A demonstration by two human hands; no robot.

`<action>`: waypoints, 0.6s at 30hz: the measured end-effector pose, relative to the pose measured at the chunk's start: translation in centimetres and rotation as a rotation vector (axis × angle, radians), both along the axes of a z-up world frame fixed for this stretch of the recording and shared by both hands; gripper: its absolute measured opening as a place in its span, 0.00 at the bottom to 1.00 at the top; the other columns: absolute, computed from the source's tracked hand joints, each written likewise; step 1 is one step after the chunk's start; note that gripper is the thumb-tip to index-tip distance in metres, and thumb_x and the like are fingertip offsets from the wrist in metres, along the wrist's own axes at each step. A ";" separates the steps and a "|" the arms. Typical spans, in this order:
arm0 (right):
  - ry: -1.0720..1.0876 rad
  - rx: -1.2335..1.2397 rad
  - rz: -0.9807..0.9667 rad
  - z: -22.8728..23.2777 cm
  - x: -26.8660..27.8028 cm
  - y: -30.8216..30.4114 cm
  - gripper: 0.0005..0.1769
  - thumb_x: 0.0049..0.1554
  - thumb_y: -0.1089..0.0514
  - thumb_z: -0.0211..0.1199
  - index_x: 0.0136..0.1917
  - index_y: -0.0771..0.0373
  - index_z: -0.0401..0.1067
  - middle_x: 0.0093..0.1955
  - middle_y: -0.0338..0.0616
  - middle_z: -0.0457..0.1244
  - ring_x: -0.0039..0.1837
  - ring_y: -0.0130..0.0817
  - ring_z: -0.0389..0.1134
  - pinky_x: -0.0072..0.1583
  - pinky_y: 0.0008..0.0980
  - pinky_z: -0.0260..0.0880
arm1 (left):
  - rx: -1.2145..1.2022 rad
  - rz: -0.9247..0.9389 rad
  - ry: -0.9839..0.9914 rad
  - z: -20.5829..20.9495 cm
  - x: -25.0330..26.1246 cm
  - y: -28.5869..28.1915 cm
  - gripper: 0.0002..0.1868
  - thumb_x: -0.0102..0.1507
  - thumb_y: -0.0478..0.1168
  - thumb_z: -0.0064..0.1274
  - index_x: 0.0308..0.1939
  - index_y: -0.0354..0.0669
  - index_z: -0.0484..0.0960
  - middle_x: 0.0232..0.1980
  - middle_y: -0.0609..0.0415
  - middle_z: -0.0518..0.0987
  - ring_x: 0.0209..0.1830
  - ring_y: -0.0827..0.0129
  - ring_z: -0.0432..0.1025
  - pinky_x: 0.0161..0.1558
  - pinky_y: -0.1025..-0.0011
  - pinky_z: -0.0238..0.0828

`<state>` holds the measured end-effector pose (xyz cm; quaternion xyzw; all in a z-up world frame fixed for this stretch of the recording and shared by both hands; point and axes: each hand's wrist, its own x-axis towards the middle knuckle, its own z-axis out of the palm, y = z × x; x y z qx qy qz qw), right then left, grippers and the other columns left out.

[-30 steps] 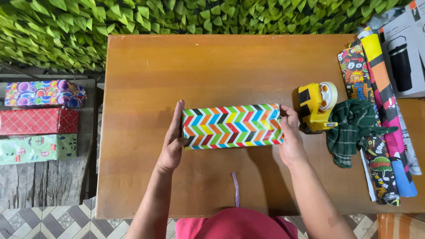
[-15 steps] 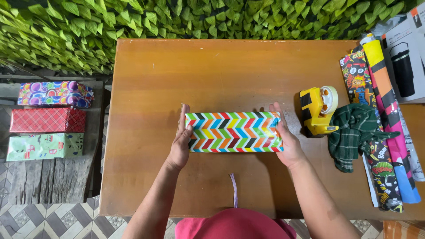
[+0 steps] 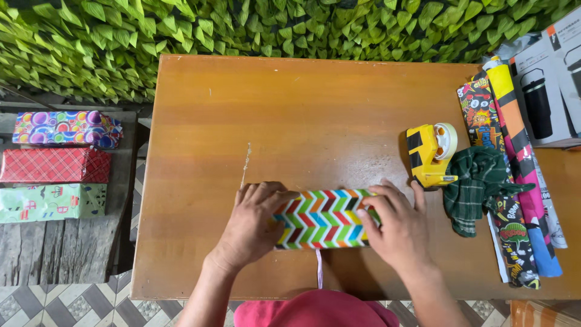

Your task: The person finishes wrapping a small gift box with colorful chevron-patterned paper, securing it with tape and polishing it with a cloth. They then place the wrapped gift on a stack of other gifts and prepare a new sheet of striped wrapping paper by wiping it with the cloth.

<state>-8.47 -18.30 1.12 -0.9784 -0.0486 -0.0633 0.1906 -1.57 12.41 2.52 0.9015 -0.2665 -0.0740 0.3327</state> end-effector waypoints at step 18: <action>0.082 -0.275 0.046 0.5 0.7 6.3 0.37 0.61 0.34 0.51 0.80 0.43 0.56 0.84 0.47 0.44 0.84 0.51 0.41 0.77 0.67 0.31 | 0.232 0.069 -0.210 -1.3 -2.5 -5.7 0.35 0.67 0.53 0.41 0.75 0.40 0.62 0.76 0.38 0.61 0.78 0.41 0.50 0.75 0.39 0.33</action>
